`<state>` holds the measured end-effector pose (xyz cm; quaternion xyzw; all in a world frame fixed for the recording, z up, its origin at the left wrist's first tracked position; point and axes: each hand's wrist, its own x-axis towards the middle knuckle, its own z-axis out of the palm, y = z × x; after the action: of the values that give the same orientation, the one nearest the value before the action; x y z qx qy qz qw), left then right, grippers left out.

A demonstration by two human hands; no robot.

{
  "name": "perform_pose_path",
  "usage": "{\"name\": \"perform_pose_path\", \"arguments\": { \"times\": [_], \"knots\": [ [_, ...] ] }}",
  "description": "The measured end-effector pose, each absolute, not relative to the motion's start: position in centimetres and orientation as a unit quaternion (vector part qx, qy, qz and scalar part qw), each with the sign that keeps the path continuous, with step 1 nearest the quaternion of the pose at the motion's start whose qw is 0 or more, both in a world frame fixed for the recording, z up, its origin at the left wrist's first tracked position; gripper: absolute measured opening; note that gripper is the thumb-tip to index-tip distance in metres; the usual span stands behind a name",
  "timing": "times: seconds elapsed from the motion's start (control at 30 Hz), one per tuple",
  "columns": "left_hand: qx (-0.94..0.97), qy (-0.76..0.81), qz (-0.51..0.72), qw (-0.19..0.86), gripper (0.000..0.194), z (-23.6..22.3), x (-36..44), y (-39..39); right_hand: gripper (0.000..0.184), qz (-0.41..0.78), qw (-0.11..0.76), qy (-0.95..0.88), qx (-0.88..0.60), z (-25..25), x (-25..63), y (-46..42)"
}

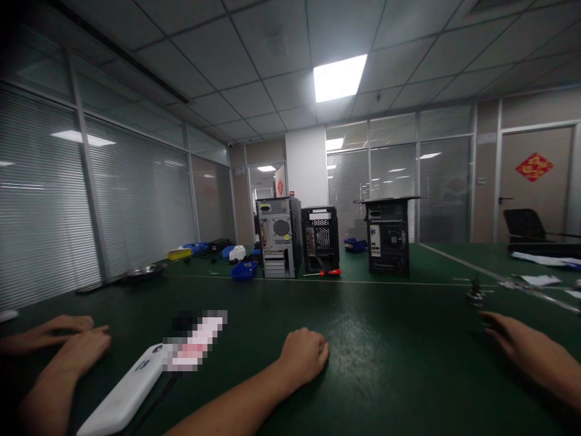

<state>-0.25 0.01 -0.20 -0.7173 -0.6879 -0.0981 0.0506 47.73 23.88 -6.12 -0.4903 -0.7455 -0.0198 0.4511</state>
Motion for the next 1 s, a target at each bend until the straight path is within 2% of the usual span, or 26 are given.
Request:
{"name": "perform_pose_path", "arguments": {
  "times": [0.07, 0.27, 0.43, 0.57, 0.77, 1.0],
  "knots": [
    [-0.713, -0.689, -0.119, 0.045, 0.036, -0.1, -0.1, -0.1, 0.059, 0.007, 0.402, -0.79, -0.463, -4.8, 45.2, 22.4],
    [-0.73, -0.651, -0.205, -0.034, 0.04, 0.4, 1.0, -0.6, 0.048, 0.046, 0.326, -0.883, -0.336, -0.3, 32.2, 12.6],
    [-0.773, -0.579, -0.245, -0.089, 0.046, 0.2, 2.2, -1.5, 0.039, 0.057, 0.258, -0.93, -0.256, 0.6, 25.1, 5.7],
    [-0.791, -0.57, -0.212, -0.068, 0.045, -0.2, 2.5, -1.7, 0.041, 0.06, 0.221, -0.95, -0.212, 0.0, 24.2, 4.5],
    [-0.813, -0.561, -0.155, -0.013, 0.045, -0.1, 2.6, -2.0, 0.04, 0.069, 0.214, -0.957, -0.181, 0.6, 24.4, 4.3],
    [-0.817, -0.559, -0.138, 0.017, 0.042, 0.2, 2.9, -2.4, 0.04, 0.072, 0.194, -0.954, -0.218, 0.9, 24.0, 3.8]
  ]
}}
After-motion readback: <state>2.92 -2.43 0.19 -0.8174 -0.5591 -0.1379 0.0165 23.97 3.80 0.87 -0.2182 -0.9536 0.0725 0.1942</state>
